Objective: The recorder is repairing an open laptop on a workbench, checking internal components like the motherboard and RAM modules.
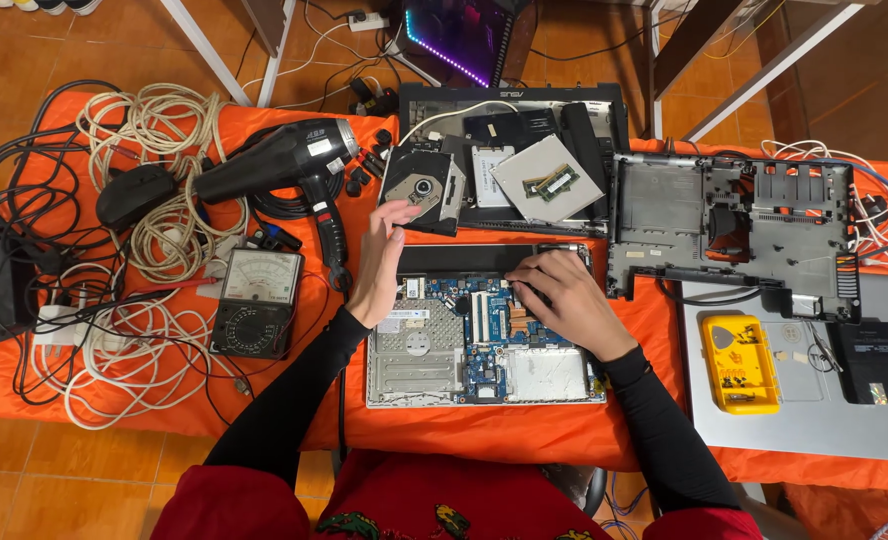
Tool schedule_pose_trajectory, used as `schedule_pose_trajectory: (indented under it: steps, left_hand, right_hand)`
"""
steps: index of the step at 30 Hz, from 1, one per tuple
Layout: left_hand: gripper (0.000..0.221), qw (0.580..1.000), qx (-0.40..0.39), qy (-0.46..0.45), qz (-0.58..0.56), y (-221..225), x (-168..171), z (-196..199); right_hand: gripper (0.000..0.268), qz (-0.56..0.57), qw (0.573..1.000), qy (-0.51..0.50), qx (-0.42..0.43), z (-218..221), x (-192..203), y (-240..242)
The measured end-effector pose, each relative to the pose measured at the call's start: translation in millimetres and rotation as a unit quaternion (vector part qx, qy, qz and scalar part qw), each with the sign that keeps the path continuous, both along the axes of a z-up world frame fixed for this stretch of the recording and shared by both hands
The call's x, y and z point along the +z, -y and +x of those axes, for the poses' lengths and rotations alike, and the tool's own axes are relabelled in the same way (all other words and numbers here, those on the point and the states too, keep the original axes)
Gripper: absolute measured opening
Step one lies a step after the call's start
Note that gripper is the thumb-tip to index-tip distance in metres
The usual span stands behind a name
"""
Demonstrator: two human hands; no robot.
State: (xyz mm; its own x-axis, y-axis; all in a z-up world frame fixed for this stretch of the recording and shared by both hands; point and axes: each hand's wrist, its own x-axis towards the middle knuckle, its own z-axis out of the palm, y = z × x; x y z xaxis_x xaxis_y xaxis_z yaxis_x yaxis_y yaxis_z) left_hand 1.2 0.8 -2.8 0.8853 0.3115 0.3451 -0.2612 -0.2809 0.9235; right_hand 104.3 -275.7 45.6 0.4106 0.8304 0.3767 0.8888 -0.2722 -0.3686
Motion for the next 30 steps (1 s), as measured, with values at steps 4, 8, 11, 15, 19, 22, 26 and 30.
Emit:
schedule_pose_trajectory:
  steps: [4,8,11,15,19,22,26,30]
  left_hand:
    - [0.059,1.000,-0.002,0.006,-0.016,0.8,0.6,0.4]
    - [0.057,1.000,-0.004,0.008,-0.021,0.7,0.5,0.6]
    - [0.056,1.000,-0.003,0.004,-0.018,0.9,0.8,0.3]
    - [0.056,1.000,-0.001,0.004,-0.012,0.5,0.2,0.5]
    - [0.056,1.000,0.001,-0.004,-0.014,-0.9,-2.2,0.6]
    - [0.056,1.000,0.004,-0.001,-0.010,-0.4,-2.2,2.3]
    - [0.058,1.000,0.017,-0.023,0.003,-1.0,0.1,1.4]
    - [0.058,0.999,0.016,-0.027,0.004,-1.1,3.3,0.3]
  right_hand:
    - [0.019,-0.004,1.000,0.008,0.002,0.2,0.0,0.1]
    - [0.019,-0.003,1.000,0.009,0.005,1.0,-1.3,1.2]
    - [0.020,-0.004,1.000,0.009,0.006,0.6,-0.5,1.2]
    - [0.019,-0.005,1.000,0.014,0.007,0.9,-0.8,1.1]
    - [0.019,-0.004,1.000,0.015,0.004,0.5,-1.0,0.6]
    - [0.019,-0.003,1.000,0.016,0.008,0.4,-0.4,0.8]
    - [0.019,-0.001,1.000,0.004,0.000,-0.3,-1.7,0.3]
    - [0.019,0.004,1.000,-0.005,-0.006,0.2,-2.6,0.7]
